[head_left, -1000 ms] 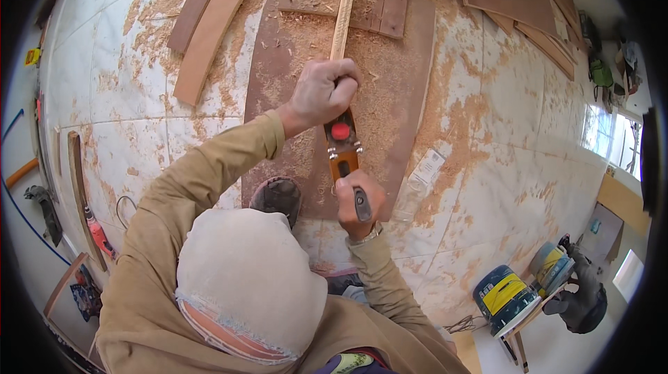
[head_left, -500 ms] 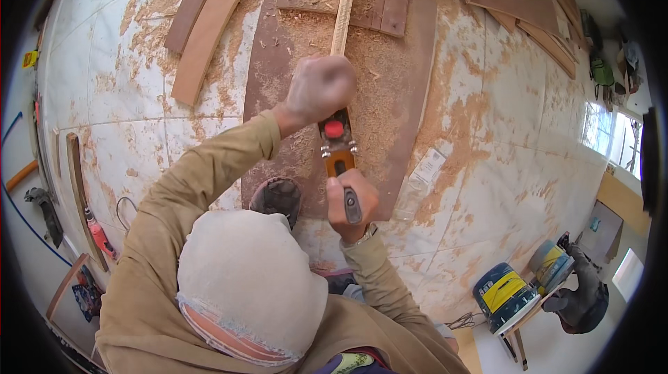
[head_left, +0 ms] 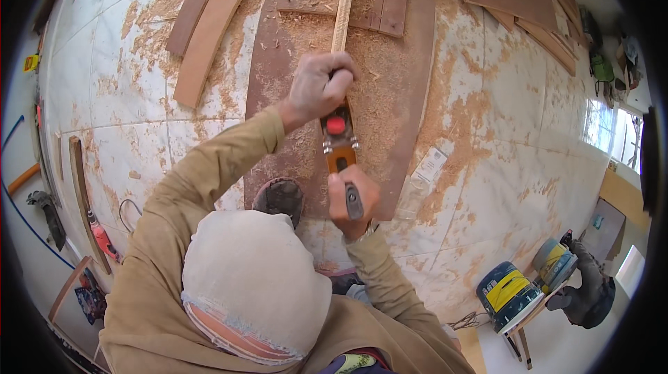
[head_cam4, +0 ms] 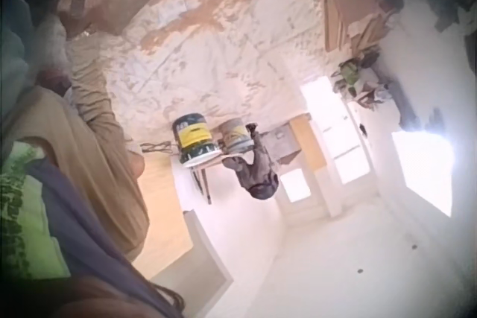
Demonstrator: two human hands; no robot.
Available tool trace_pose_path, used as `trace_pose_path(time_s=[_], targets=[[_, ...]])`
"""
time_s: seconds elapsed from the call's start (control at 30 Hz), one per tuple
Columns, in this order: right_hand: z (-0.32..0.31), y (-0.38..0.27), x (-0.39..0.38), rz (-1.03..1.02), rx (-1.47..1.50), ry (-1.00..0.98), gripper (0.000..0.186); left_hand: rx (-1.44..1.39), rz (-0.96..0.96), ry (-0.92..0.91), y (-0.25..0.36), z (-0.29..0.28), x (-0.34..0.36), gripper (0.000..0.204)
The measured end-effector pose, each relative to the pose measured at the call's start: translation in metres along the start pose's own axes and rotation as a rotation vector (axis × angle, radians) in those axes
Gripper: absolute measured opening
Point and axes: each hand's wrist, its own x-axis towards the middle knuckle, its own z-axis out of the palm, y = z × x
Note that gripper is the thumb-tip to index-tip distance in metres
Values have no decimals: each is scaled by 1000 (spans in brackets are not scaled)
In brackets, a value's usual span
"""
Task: Use a hand plane to shave and smooth wood strips.
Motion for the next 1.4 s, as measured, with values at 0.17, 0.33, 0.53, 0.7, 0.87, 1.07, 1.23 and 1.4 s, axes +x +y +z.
trace_pose_path(time_s=[0.17,0.33,0.53,0.7,0.87,1.07,1.23,1.4], targets=[[27,14,106,-45,20,53,24,90,-9,33,-37,-22,104,26],[63,40,245,-124,92,170,27,95,-17,152,-60,-41,242,25],[3,-1,32,33,-77,-4,21,59,-61,66,-8,-1,21,25],[22,-4,95,-83,19,83,21,118,-66,-54,-34,-16,78,25],[69,54,305,-74,19,128,26,364,334,271,-82,-51,299,25],[28,23,151,76,57,44,27,167,-100,115,-33,-20,141,25],[10,-13,51,13,-44,-24,24,80,16,60,-14,-10,30,21],[55,35,276,-52,83,82,27,160,53,184,-59,-43,255,25]])
